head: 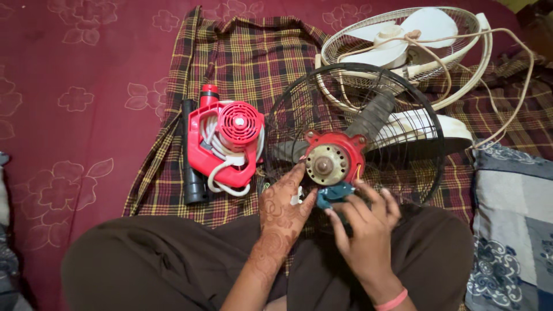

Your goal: The person wipes the black metal cage and blades of a disassembled electric fan using a blue cloth. They clean the exterior of the fan blades and the central motor housing while sitting on a bed.

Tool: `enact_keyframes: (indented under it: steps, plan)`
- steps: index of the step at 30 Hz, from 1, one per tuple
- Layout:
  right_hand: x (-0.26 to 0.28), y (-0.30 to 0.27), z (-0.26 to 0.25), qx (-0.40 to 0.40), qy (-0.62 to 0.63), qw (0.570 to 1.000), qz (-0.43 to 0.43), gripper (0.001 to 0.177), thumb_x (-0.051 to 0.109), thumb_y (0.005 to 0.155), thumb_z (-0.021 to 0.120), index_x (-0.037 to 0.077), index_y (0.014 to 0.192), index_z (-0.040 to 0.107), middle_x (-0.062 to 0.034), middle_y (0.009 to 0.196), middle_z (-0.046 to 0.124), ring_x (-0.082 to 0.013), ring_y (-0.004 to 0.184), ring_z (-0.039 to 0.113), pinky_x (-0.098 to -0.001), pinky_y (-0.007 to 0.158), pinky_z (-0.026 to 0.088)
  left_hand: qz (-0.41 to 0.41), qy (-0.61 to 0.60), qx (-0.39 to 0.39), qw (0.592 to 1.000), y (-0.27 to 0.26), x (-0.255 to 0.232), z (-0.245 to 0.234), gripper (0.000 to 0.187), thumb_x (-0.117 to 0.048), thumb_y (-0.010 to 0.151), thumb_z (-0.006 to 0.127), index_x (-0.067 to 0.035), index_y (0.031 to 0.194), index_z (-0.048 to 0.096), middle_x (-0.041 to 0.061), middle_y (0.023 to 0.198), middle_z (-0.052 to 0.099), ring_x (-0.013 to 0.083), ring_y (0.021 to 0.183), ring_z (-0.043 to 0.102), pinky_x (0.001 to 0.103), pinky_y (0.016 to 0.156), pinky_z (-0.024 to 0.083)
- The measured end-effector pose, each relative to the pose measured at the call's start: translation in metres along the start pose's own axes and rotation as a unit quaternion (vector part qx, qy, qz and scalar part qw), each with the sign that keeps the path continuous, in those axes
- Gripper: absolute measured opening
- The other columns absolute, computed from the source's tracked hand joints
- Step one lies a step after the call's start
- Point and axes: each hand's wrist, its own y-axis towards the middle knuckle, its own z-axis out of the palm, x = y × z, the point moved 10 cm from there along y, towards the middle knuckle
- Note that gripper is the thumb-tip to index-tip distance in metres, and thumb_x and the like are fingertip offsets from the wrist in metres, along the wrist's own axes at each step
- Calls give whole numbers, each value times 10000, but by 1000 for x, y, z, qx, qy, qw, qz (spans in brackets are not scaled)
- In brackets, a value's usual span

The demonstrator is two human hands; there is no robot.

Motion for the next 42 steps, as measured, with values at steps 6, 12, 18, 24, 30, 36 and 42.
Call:
enact_keyframes:
  steps: [6,12,18,24,30,36,42]
  plan:
    - [-27,8,-24,-121,66,987,87,125,130,929,774,100,1017,690,-51,1165,711,-250,1314,574,-456,1174,332,8,-55,-16,998,0,6,-10,512,-339,875,722,-120,1333,656,122,1313,699,339,1156,675,424,982,518]
    - [-14,2,4,-75,-76,994,30,214,187,835,804,82,982,689,-92,1177,678,-294,1333,550,-511,1197,261,27,-52,-54,997,0,3,-13,454,-299,904,682,-113,1318,668,128,1280,720,344,1112,703,434,959,542]
    - [-4,-11,9,-61,-144,988,-2,216,239,831,798,142,1017,743,-21,1143,706,-239,1292,564,-493,1161,237,28,-44,-41,998,-2,-1,-12,465,-273,881,683,-99,1312,671,143,1260,722,362,1085,704,445,938,547]
    - [-2,-11,21,-36,-155,987,-29,248,268,857,793,149,1072,761,-7,1127,724,-199,1188,607,-441,1026,290,23,-31,-31,999,2,2,-17,476,-290,834,693,-121,1279,694,155,1194,734,375,1029,711,460,899,552]
    - [1,6,28,6,-9,1000,-30,299,240,753,810,127,1020,739,-15,1011,714,-233,1111,608,-439,1021,330,37,-22,-50,998,5,3,-16,421,-298,870,686,-141,1259,713,158,1145,753,379,981,722,470,865,562]
    - [-51,-5,-40,-185,175,955,151,258,90,928,668,15,1157,576,-130,1189,598,-260,1094,512,-382,1004,427,10,-41,-40,998,9,7,-18,419,-313,843,704,-156,1231,736,162,1094,760,376,961,726,463,857,563]
    - [4,65,-3,-42,205,978,-16,315,90,1051,480,-22,1301,635,-204,1343,606,-370,1286,552,-498,1103,408,19,-47,-45,998,2,-1,-21,438,-306,857,690,-138,1261,712,159,1139,753,380,987,720,462,864,560]
